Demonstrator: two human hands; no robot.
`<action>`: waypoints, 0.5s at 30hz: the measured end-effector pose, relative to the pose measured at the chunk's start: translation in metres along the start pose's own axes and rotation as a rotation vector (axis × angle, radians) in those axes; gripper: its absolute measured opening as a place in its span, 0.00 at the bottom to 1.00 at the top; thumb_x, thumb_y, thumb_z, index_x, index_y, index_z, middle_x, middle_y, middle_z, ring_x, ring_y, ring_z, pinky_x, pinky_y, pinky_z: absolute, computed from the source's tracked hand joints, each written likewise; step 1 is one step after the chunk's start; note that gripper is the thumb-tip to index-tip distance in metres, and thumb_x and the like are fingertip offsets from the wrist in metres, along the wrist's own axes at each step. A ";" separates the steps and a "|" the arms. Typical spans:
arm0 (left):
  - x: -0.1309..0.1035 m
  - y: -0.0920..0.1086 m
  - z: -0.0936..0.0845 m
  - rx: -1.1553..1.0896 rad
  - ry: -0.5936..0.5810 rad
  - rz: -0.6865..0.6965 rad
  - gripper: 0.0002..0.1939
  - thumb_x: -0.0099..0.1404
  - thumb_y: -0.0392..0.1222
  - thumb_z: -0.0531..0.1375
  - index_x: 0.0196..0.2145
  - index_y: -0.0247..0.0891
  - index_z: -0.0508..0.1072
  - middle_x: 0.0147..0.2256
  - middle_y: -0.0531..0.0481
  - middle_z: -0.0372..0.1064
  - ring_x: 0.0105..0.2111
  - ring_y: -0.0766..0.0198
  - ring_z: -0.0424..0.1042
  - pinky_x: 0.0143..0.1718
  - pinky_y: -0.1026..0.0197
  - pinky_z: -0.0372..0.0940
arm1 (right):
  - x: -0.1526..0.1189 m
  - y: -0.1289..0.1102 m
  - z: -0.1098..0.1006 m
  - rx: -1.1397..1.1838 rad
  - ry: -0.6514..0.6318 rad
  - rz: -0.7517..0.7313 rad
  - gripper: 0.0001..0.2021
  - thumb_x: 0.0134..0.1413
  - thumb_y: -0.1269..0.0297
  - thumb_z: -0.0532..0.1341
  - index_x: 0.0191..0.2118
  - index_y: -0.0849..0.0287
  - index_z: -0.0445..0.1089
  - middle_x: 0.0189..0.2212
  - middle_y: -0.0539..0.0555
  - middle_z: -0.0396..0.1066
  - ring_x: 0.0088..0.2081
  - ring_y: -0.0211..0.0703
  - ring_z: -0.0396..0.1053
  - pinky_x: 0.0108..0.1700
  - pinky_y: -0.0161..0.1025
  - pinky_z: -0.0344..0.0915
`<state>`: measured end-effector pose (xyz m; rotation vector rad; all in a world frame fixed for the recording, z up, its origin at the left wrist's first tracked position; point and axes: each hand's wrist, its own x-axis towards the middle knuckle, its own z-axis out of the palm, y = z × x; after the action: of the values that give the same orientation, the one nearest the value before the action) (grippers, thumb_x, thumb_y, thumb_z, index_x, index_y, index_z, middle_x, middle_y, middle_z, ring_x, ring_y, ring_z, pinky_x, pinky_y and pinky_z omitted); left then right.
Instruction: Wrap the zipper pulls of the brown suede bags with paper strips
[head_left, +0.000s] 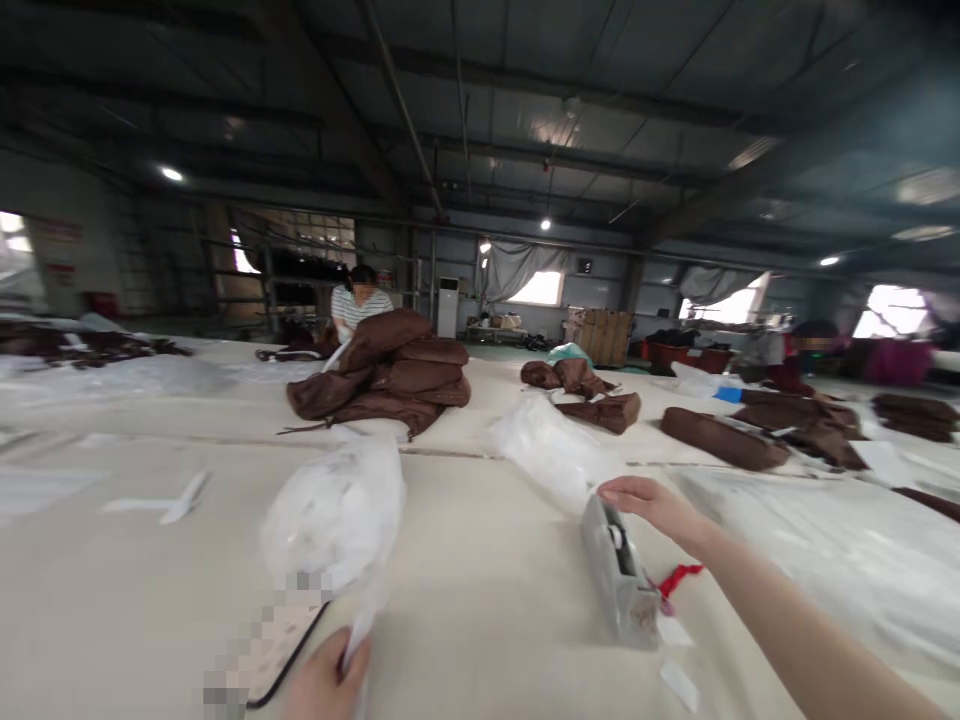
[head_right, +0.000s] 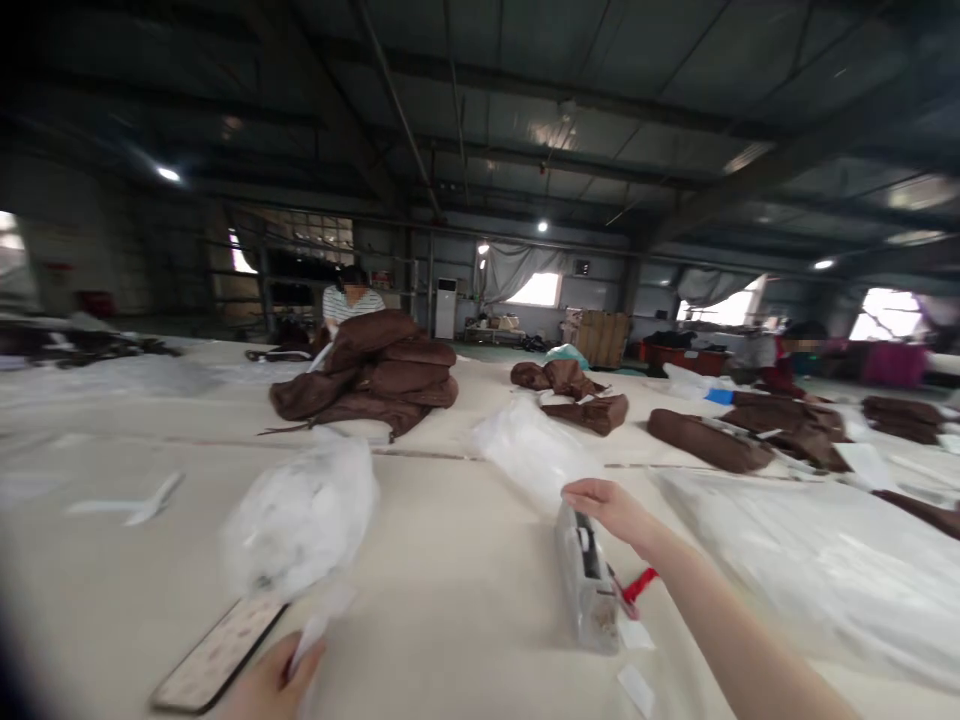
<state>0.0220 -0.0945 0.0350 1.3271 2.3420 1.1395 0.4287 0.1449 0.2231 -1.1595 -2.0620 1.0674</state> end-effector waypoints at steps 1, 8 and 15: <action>-0.003 0.004 0.000 0.054 0.048 -0.008 0.16 0.59 0.53 0.49 0.20 0.42 0.64 0.21 0.49 0.68 0.25 0.56 0.69 0.30 0.58 0.61 | 0.002 -0.006 0.014 -0.065 -0.065 -0.042 0.23 0.46 0.45 0.63 0.40 0.59 0.76 0.40 0.58 0.76 0.44 0.53 0.71 0.49 0.46 0.65; -0.010 0.007 0.007 0.022 0.066 0.020 0.15 0.64 0.44 0.49 0.22 0.39 0.63 0.24 0.48 0.67 0.27 0.61 0.67 0.29 0.62 0.56 | -0.006 -0.003 0.147 -0.363 -0.387 -0.298 0.17 0.53 0.50 0.59 0.44 0.53 0.75 0.45 0.56 0.75 0.44 0.49 0.71 0.48 0.41 0.66; -0.013 0.007 0.008 0.057 0.067 0.051 0.15 0.68 0.41 0.46 0.26 0.38 0.65 0.25 0.48 0.68 0.28 0.62 0.68 0.30 0.62 0.55 | -0.057 0.056 0.278 -0.598 -0.133 -0.316 0.25 0.57 0.57 0.56 0.58 0.60 0.65 0.61 0.58 0.60 0.62 0.52 0.57 0.63 0.46 0.54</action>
<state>0.0380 -0.0986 0.0321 1.3957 2.4184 1.1575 0.2717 0.0093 0.0218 -0.9822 -2.6599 0.3891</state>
